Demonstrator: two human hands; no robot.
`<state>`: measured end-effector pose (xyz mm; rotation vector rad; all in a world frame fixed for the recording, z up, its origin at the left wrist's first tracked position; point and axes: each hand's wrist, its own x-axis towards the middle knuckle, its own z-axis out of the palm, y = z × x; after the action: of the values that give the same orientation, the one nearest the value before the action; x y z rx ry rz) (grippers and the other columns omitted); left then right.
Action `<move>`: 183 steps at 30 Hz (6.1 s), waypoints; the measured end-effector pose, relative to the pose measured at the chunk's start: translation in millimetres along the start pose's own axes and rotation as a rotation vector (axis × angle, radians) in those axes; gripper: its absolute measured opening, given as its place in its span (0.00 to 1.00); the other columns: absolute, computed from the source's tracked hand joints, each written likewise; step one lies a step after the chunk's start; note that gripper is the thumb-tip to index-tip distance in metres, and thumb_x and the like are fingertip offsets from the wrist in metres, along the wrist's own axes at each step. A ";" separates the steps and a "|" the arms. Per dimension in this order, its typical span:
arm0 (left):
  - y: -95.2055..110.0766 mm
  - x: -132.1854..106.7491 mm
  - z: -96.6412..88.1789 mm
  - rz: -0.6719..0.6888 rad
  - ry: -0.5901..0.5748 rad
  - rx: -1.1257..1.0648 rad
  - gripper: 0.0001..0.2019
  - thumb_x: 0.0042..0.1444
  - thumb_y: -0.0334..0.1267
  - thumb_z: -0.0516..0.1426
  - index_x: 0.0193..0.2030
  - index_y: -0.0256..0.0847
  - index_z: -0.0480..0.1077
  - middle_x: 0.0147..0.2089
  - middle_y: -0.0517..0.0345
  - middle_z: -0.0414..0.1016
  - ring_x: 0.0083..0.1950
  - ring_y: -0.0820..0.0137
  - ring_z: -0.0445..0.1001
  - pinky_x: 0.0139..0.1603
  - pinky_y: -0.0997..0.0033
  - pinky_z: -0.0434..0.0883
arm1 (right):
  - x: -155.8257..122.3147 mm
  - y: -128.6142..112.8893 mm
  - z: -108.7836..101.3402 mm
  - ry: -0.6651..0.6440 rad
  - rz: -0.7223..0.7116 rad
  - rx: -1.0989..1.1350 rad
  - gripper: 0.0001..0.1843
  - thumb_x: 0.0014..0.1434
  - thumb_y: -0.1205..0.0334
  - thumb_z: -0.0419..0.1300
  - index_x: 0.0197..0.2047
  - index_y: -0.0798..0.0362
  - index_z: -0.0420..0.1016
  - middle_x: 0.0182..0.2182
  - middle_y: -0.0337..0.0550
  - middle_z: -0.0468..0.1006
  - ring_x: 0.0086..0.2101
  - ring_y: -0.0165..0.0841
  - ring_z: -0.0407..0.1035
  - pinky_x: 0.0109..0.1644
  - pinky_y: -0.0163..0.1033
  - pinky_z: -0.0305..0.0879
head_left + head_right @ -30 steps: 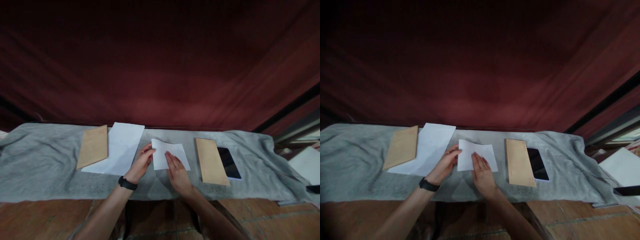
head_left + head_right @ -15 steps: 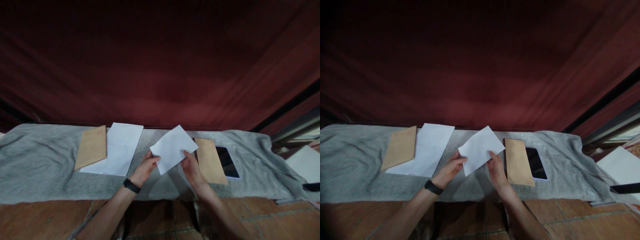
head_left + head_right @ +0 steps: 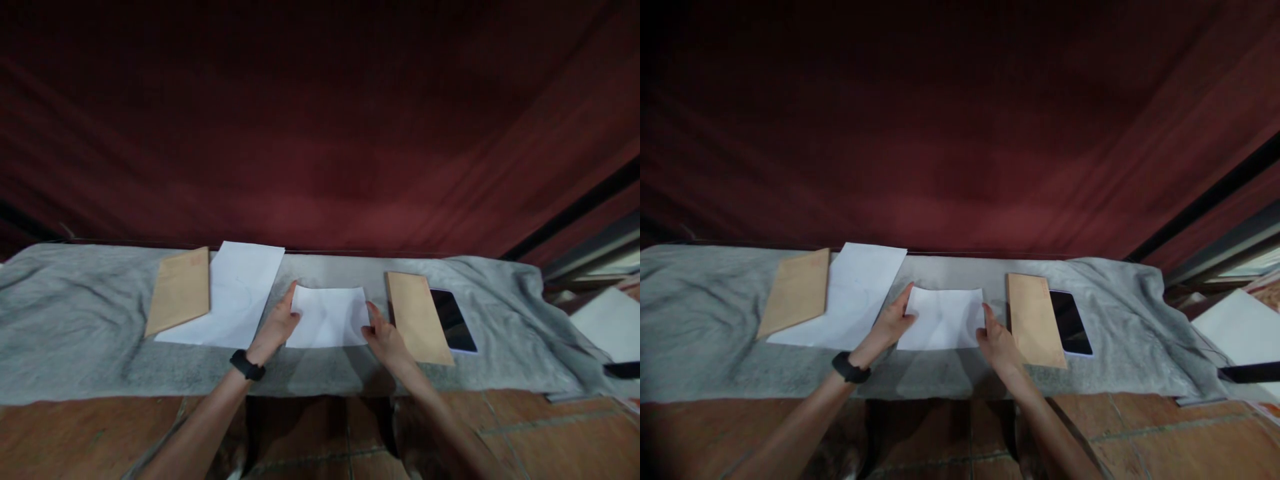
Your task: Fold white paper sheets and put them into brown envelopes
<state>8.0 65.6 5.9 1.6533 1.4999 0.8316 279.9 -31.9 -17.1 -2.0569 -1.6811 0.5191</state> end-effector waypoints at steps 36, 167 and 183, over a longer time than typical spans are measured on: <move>-14.2 -58.4 77.3 0.518 0.000 0.700 0.31 0.66 0.30 0.42 0.76 0.33 0.44 0.76 0.43 0.51 0.77 0.60 0.47 0.75 0.51 0.53 | -0.6 -59.5 62.1 0.139 -0.421 -0.199 0.29 0.74 0.56 0.39 0.72 0.60 0.56 0.70 0.55 0.58 0.70 0.40 0.49 0.73 0.53 0.48; -6.4 -24.7 54.5 0.412 0.071 0.898 0.29 0.71 0.45 0.41 0.72 0.28 0.56 0.74 0.39 0.56 0.76 0.57 0.52 0.75 0.49 0.51 | 21.3 -15.5 45.0 0.302 -0.215 -0.421 0.34 0.74 0.49 0.42 0.71 0.66 0.56 0.69 0.62 0.59 0.68 0.48 0.54 0.70 0.54 0.50; -3.0 -44.2 54.8 0.472 0.102 0.824 0.30 0.70 0.45 0.45 0.71 0.25 0.55 0.74 0.36 0.55 0.76 0.53 0.49 0.75 0.45 0.52 | 19.4 -8.3 45.8 0.353 -0.240 -0.403 0.34 0.74 0.49 0.42 0.72 0.67 0.55 0.68 0.65 0.60 0.67 0.50 0.56 0.69 0.56 0.52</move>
<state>48.4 16.4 -24.2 2.6772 1.6628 0.5497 252.1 -7.2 -51.2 -2.0103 -1.8802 -0.2699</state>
